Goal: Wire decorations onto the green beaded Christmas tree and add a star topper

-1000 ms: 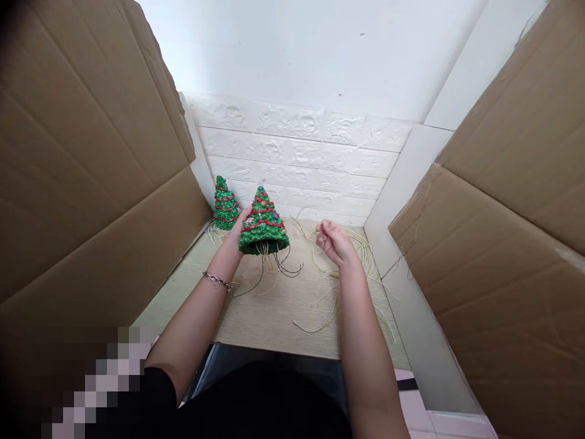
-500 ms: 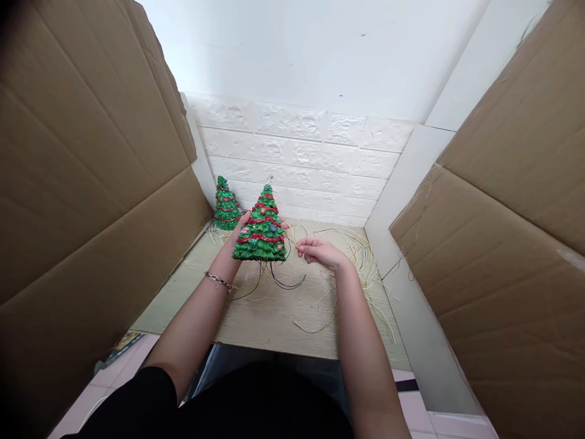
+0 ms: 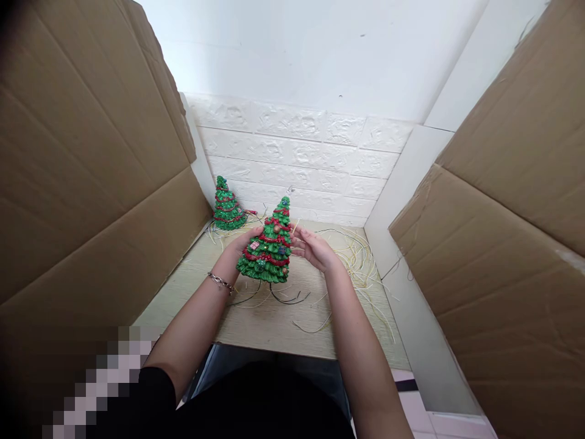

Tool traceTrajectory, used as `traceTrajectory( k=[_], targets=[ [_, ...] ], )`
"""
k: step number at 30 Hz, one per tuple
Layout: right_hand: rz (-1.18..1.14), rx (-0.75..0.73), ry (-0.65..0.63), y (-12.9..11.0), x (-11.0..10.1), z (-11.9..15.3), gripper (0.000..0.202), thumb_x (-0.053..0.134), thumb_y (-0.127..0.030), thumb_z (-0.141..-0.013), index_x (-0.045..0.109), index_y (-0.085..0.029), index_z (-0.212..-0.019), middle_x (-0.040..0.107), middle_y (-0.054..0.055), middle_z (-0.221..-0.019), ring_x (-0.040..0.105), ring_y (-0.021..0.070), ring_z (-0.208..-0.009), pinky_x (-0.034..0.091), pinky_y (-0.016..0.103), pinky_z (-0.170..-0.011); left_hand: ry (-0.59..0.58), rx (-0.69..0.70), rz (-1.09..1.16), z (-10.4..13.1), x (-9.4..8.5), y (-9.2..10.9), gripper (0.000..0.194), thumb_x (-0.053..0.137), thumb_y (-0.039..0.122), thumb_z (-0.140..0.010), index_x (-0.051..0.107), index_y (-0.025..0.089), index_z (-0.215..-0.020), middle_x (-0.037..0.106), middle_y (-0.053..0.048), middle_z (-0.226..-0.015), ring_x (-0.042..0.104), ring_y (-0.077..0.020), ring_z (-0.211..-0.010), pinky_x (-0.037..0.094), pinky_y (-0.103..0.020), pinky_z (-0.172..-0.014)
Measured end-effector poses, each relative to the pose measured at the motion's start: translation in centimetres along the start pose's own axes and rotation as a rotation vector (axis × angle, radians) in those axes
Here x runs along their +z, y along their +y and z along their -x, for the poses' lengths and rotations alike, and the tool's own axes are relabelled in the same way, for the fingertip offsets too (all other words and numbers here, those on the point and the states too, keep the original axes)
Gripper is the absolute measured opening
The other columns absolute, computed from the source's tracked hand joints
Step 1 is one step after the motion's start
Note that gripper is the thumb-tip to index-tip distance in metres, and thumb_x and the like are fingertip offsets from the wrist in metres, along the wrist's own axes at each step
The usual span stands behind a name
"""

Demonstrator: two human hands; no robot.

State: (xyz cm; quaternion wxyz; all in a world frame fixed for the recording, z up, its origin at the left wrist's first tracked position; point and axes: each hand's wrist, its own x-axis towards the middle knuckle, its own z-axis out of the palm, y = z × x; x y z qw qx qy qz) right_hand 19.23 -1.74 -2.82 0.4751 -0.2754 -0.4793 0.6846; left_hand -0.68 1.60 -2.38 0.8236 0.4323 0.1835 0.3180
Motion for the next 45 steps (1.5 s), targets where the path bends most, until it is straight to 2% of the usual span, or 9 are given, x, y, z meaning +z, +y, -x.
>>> traceTrajectory(
  k=[4,11,18,25,30,33,35,42,45],
  targets=[
    [-0.058,-0.136,0.223,-0.2,0.4,-0.2,0.022,0.068,-0.037,-0.072,0.063,-0.022,-0.087,0.066,0.0,-0.092,0.063,0.0103,-0.072,0.052,0.024,-0.067,-0.021,0.003,-0.052,0.2,0.1,-0.1,0.032,0.06,0.031,-0.073,0.066,0.01,-0.096,0.071,-0.013,-0.088,0.065,-0.0301,-0.09,0.041,-0.048,-0.096],
    [0.037,-0.39,0.519,-0.2,0.8,-0.6,0.028,0.071,-0.037,-0.067,0.063,-0.02,-0.087,0.067,-0.001,-0.081,0.063,0.0071,-0.064,0.051,0.018,-0.063,-0.046,0.006,-0.022,0.1,0.0,0.0,0.033,0.067,0.033,-0.068,0.066,0.012,-0.094,0.07,-0.013,-0.092,0.063,-0.0301,-0.097,0.039,-0.048,-0.098],
    [-0.01,-0.446,0.545,-0.2,1.3,-0.7,0.032,0.07,-0.04,-0.066,0.061,-0.018,-0.087,0.06,-0.004,-0.066,0.059,0.008,-0.061,0.051,0.023,-0.065,0.077,-0.01,-0.011,0.2,0.4,0.6,0.034,0.061,0.03,-0.074,0.063,0.011,-0.102,0.07,-0.012,-0.093,0.065,-0.0277,-0.093,0.042,-0.046,-0.097],
    [0.017,-0.385,0.576,0.3,0.7,-0.8,0.032,0.066,-0.042,-0.068,0.064,-0.019,-0.089,0.043,-0.009,-0.056,0.035,0.0022,-0.04,0.041,0.019,-0.049,0.303,0.211,0.126,-0.2,1.5,1.7,0.03,0.055,0.031,-0.08,0.061,0.012,-0.103,0.071,-0.009,-0.084,0.067,-0.0237,-0.082,0.048,-0.042,-0.091],
    [0.255,-0.464,0.758,2.0,2.4,-1.2,0.031,0.058,-0.042,-0.075,0.068,-0.018,-0.09,0.063,0.001,-0.081,0.056,0.0098,-0.071,0.044,0.022,-0.065,0.422,0.415,0.171,-1.0,1.9,1.6,0.03,0.061,0.033,-0.079,0.06,0.014,-0.101,0.069,-0.007,-0.087,0.066,-0.0215,-0.088,0.048,-0.039,-0.091],
    [0.297,-0.567,0.777,2.7,3.5,-1.2,0.031,0.055,-0.041,-0.078,0.068,-0.019,-0.094,0.064,0.005,-0.105,0.055,0.0144,-0.103,0.042,0.026,-0.086,0.396,0.458,0.143,-1.8,1.7,0.8,0.039,0.066,0.035,-0.075,0.057,0.017,-0.108,0.068,-0.007,-0.096,0.064,-0.0213,-0.095,0.047,-0.038,-0.093],
    [0.229,-0.568,0.764,3.1,3.9,-1.2,0.032,0.054,-0.042,-0.078,0.067,-0.019,-0.096,0.065,0.005,-0.104,0.056,0.0146,-0.103,0.042,0.027,-0.09,0.34,0.429,0.113,-2.1,1.6,0.2,0.045,0.067,0.037,-0.074,0.055,0.018,-0.112,0.067,-0.008,-0.099,0.063,-0.0214,-0.097,0.045,-0.038,-0.093],
    [-0.141,-0.367,0.868,3.8,3.0,-1.8,0.028,0.055,-0.041,-0.071,0.059,-0.021,-0.089,0.066,0.002,-0.086,0.062,0.0141,-0.077,0.05,0.023,-0.06,0.146,0.27,0.129,-1.7,2.8,0.2,0.043,0.048,0.042,-0.085,0.052,0.019,-0.12,0.066,-0.007,-0.105,0.063,-0.0221,-0.095,0.044,-0.039,-0.093],
    [-0.228,-0.325,0.849,3.9,1.8,-2.0,0.024,0.057,-0.038,-0.068,0.057,-0.022,-0.086,0.066,0.0,-0.081,0.062,0.0139,-0.071,0.05,0.023,-0.054,0.136,0.192,0.087,-1.1,3.0,0.3,0.054,0.053,0.032,-0.082,0.038,0.026,-0.133,0.065,-0.005,-0.107,0.065,-0.0193,-0.086,0.045,-0.038,-0.089]
  ],
)
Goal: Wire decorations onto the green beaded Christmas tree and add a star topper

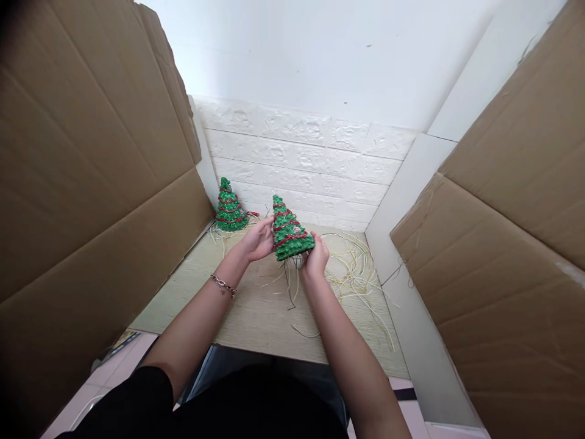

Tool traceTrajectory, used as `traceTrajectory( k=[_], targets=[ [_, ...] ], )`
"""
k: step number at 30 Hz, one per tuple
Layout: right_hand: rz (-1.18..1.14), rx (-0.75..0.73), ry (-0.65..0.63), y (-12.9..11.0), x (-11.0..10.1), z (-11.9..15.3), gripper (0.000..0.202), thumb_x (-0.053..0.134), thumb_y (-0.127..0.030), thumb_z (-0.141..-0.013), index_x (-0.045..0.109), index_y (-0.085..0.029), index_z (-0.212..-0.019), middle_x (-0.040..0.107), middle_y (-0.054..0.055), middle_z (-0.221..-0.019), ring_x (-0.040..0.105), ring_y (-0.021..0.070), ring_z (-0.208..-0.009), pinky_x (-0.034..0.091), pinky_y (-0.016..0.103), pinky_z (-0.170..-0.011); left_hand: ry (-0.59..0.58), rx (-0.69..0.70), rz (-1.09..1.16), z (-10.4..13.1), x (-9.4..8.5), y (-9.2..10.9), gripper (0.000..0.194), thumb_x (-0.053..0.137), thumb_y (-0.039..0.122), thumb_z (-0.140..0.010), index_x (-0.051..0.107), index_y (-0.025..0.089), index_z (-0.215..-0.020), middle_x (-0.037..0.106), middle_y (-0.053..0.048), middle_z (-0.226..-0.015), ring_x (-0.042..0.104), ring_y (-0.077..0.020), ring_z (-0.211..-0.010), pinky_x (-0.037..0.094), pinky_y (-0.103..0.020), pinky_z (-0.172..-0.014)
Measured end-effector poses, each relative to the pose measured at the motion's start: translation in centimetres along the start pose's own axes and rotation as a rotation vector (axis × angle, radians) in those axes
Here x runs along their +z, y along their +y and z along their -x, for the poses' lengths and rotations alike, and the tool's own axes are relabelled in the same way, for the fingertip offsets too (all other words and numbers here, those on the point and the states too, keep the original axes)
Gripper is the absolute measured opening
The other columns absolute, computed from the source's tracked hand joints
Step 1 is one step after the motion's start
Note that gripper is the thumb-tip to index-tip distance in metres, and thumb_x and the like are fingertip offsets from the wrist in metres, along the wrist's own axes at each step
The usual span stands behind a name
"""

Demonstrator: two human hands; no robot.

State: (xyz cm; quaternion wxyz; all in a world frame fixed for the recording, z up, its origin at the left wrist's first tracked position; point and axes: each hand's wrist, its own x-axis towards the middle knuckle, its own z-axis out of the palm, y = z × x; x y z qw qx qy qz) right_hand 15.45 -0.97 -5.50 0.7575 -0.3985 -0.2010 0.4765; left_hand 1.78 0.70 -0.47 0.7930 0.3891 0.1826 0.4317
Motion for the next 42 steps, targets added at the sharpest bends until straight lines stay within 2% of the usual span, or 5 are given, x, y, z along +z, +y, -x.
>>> traceTrajectory(
  k=[5,9,14,31,42],
  targets=[
    [-0.053,0.04,-0.104,0.5,-0.9,-1.9,0.014,0.053,-0.034,-0.069,0.055,-0.022,-0.075,0.067,0.0,-0.08,0.063,0.0151,-0.077,0.054,0.029,-0.066,0.007,-0.004,-0.19,0.4,-0.7,-0.3,0.094,0.07,0.012,-0.066,0.017,0.037,-0.14,0.06,-0.005,-0.118,0.063,-0.0138,-0.086,0.044,-0.031,-0.082],
    [-0.102,0.122,-0.201,0.4,-1.1,-2.7,0.015,0.048,-0.032,-0.071,0.058,-0.022,-0.077,0.068,0.001,-0.087,0.063,0.0159,-0.087,0.052,0.035,-0.081,-0.033,0.015,-0.37,-0.1,-0.9,-0.5,0.066,0.073,0.023,-0.066,0.047,0.035,-0.126,0.045,-0.005,-0.137,0.053,-0.0222,-0.112,0.043,-0.031,-0.082],
    [-0.143,0.229,-0.326,-0.6,-0.7,-2.1,0.027,0.039,-0.031,-0.077,0.062,-0.022,-0.088,0.068,0.002,-0.094,0.063,0.0159,-0.089,0.05,0.037,-0.086,0.096,0.117,-0.415,-0.9,-0.5,-0.9,0.059,0.08,0.024,-0.055,0.062,0.022,-0.11,0.061,-0.009,-0.119,0.049,-0.0278,-0.118,0.04,-0.034,-0.089],
    [-0.127,0.436,-0.306,-1.5,1.5,1.1,0.03,0.035,-0.022,-0.087,0.065,-0.019,-0.083,0.071,0.0,-0.078,0.066,0.0149,-0.073,0.055,0.03,-0.072,-0.087,0.158,-0.191,-0.9,-1.0,-1.0,0.06,0.084,0.039,-0.048,0.062,0.016,-0.099,0.065,-0.01,-0.108,0.057,-0.0277,-0.107,0.038,-0.039,-0.096],
    [-0.12,0.452,-0.463,-1.3,0.3,0.0,0.028,0.039,-0.027,-0.089,0.064,-0.015,-0.094,0.07,0.004,-0.09,0.064,0.0155,-0.082,0.053,0.03,-0.077,-0.161,0.199,-0.126,-0.6,0.4,-1.8,0.058,0.073,0.049,-0.062,0.059,0.017,-0.108,0.061,-0.011,-0.118,0.048,-0.0279,-0.119,0.031,-0.044,-0.106]
  ],
)
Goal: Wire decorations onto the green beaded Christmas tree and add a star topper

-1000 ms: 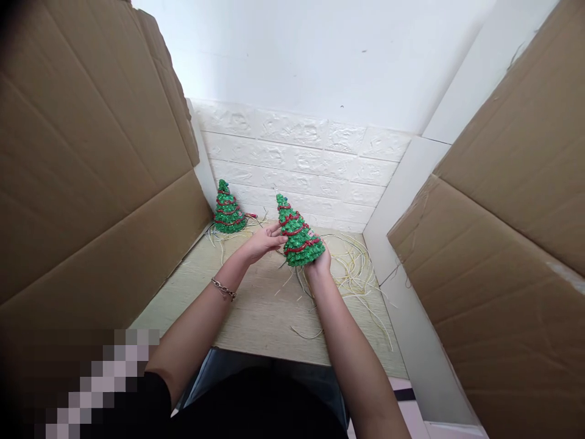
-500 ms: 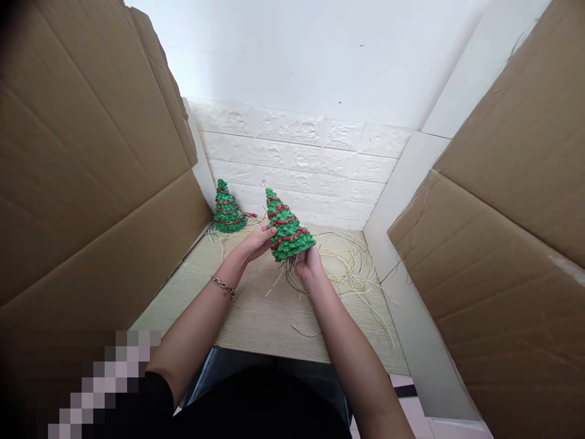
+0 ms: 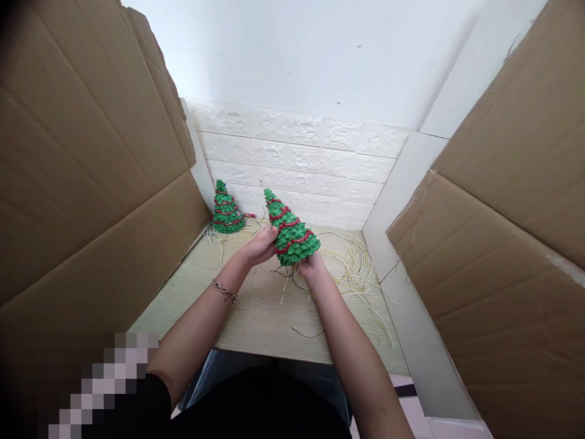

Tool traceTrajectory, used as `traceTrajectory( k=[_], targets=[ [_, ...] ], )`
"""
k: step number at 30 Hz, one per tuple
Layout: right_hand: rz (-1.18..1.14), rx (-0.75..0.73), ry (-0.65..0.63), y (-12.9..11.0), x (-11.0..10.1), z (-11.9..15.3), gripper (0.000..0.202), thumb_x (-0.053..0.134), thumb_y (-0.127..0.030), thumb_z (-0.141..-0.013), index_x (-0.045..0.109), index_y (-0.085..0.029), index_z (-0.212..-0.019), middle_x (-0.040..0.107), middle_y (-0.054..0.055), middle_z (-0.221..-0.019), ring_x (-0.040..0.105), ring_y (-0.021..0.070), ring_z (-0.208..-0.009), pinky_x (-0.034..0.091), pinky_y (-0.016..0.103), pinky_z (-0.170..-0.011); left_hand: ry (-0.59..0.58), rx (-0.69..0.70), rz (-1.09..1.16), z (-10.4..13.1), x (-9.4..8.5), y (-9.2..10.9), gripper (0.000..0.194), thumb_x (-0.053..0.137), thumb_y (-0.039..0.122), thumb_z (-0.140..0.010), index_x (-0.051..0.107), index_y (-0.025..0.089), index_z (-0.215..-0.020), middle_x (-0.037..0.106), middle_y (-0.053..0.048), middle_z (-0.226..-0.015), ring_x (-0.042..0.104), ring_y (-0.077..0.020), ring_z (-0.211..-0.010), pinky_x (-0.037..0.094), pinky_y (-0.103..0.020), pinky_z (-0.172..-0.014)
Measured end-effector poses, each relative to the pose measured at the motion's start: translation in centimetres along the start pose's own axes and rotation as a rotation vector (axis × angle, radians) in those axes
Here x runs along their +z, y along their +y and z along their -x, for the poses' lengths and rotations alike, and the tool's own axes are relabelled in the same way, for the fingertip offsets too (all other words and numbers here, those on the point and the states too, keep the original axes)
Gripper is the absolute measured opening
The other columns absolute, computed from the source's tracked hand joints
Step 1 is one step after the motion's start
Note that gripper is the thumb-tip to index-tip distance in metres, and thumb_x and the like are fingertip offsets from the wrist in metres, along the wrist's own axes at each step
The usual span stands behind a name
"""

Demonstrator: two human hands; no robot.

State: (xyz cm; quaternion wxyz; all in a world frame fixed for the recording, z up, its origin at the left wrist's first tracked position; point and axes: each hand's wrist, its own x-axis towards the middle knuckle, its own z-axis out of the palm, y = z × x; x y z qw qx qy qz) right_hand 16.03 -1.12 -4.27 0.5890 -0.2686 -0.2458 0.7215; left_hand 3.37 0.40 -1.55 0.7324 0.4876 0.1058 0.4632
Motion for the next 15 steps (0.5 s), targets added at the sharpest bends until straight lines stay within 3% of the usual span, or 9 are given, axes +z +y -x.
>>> traceTrajectory(
  k=[3,6,11,15],
  targets=[
    [-0.009,-0.015,-0.042,0.2,-0.1,0.0,0.03,0.037,-0.029,-0.09,0.063,-0.015,-0.093,0.069,0.005,-0.091,0.064,0.015,-0.081,0.051,0.03,-0.077,0.036,-0.031,0.08,0.0,0.6,0.3,0.052,0.051,0.058,-0.078,0.06,0.017,-0.109,0.062,-0.009,-0.116,0.047,-0.0256,-0.121,0.028,-0.043,-0.108],
    [-0.01,-0.034,-0.058,0.2,0.3,0.1,0.034,0.034,-0.032,-0.09,0.064,-0.017,-0.09,0.069,0.004,-0.091,0.063,0.0149,-0.079,0.051,0.031,-0.079,0.06,-0.076,0.112,0.1,1.1,0.7,0.054,0.031,0.054,-0.089,0.06,0.015,-0.112,0.064,-0.009,-0.113,0.048,-0.0242,-0.12,0.027,-0.042,-0.109],
    [0.011,-0.121,-0.092,0.0,1.0,0.2,0.027,0.039,-0.025,-0.087,0.065,-0.021,-0.091,0.069,0.001,-0.095,0.064,0.015,-0.084,0.051,0.031,-0.081,0.058,-0.075,0.124,0.1,1.6,0.9,0.049,0.023,0.041,-0.094,0.056,0.015,-0.12,0.063,-0.007,-0.116,0.048,-0.0209,-0.12,0.024,-0.04,-0.11],
    [0.029,-0.156,-0.1,0.0,0.7,0.1,0.028,0.039,-0.024,-0.087,0.065,-0.021,-0.098,0.068,0.002,-0.102,0.062,0.0147,-0.093,0.05,0.029,-0.086,0.091,-0.084,0.117,-0.1,1.3,0.6,0.048,0.023,0.04,-0.094,0.055,0.018,-0.121,0.062,-0.005,-0.117,0.048,-0.0197,-0.121,0.021,-0.039,-0.112]
  ],
)
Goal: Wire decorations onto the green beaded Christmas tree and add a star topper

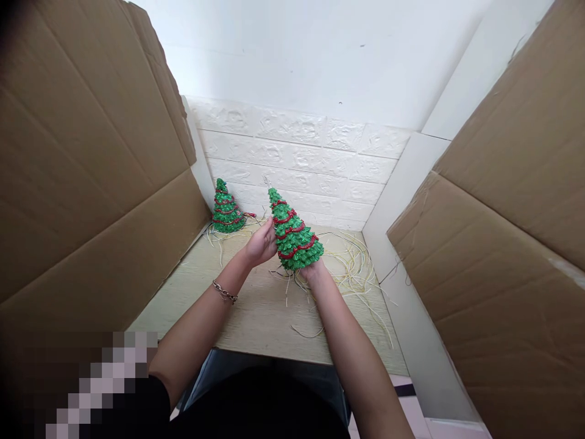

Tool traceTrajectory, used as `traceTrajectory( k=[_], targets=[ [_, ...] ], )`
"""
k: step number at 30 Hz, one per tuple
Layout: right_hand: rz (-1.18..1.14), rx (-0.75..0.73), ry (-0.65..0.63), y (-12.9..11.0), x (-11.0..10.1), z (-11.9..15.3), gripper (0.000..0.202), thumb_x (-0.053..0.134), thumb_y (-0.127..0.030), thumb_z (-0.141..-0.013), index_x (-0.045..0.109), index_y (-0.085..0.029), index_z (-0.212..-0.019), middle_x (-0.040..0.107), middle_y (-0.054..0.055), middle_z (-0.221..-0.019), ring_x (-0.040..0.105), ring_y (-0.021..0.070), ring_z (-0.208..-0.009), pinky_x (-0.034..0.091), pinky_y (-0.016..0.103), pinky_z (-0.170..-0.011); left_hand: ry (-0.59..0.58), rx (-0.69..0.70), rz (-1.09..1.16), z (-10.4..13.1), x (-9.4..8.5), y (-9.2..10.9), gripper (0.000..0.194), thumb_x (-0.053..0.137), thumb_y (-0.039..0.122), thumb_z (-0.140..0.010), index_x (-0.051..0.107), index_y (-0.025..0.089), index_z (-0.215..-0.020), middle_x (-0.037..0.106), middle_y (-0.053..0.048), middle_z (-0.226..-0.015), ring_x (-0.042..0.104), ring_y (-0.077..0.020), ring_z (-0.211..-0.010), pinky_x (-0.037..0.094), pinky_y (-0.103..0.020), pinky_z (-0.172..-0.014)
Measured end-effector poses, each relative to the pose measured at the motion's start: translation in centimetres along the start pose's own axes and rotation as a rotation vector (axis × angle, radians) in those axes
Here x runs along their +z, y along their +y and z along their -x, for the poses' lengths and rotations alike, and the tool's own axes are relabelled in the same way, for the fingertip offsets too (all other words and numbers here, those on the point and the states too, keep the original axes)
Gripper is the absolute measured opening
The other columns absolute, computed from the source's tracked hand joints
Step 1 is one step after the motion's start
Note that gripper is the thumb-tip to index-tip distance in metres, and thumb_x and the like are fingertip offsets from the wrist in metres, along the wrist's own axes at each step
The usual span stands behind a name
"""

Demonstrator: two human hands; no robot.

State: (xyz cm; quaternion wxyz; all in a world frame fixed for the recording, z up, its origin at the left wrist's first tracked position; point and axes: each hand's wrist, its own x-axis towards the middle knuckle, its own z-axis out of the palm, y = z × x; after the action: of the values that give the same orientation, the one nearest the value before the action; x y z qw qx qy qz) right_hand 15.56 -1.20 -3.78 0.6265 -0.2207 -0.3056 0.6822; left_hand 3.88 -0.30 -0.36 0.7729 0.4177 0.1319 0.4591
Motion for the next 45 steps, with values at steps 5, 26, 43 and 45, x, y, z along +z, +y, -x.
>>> traceTrajectory(
  k=[5,26,43,45],
  targets=[
    [0.012,0.081,0.064,0.3,-0.7,0.0,0.041,0.027,-0.034,-0.093,0.066,-0.021,-0.093,0.07,0.002,-0.096,0.063,0.0146,-0.09,0.052,0.03,-0.083,0.072,-0.057,-0.042,-0.5,-0.7,-0.2,0.052,0.018,0.042,-0.094,0.055,0.016,-0.121,0.061,-0.006,-0.119,0.046,-0.0201,-0.123,0.02,-0.04,-0.112],
    [-0.018,0.192,0.256,1.2,-0.4,-0.5,0.02,0.043,-0.018,-0.083,0.059,-0.018,-0.072,0.066,0.002,-0.067,0.06,0.0141,-0.057,0.052,0.029,-0.057,0.221,0.002,-0.015,-0.7,-2.8,-0.5,0.029,0.061,0.04,-0.078,0.065,0.014,-0.088,0.07,-0.01,-0.093,0.061,-0.0248,-0.103,0.041,-0.04,-0.1],
    [0.248,-0.265,0.4,-1.4,0.1,0.7,0.025,0.056,-0.037,-0.078,0.061,-0.018,-0.092,0.041,-0.01,-0.044,0.044,0.006,-0.041,0.043,0.019,-0.052,0.343,0.272,-0.022,-0.2,-2.6,1.5,0.027,0.072,0.034,-0.064,0.062,0.016,-0.082,0.07,-0.004,-0.08,0.064,-0.0248,-0.093,0.047,-0.042,-0.093],
    [0.318,-0.364,0.443,-1.5,0.0,0.6,0.028,0.053,-0.038,-0.079,0.061,-0.016,-0.095,0.028,-0.013,-0.042,0.03,0.004,-0.037,0.04,0.018,-0.049,0.395,0.331,-0.02,-0.4,-2.6,1.6,0.028,0.074,0.031,-0.062,0.061,0.018,-0.083,0.069,-0.002,-0.08,0.065,-0.0225,-0.089,0.047,-0.041,-0.092]
  ],
)
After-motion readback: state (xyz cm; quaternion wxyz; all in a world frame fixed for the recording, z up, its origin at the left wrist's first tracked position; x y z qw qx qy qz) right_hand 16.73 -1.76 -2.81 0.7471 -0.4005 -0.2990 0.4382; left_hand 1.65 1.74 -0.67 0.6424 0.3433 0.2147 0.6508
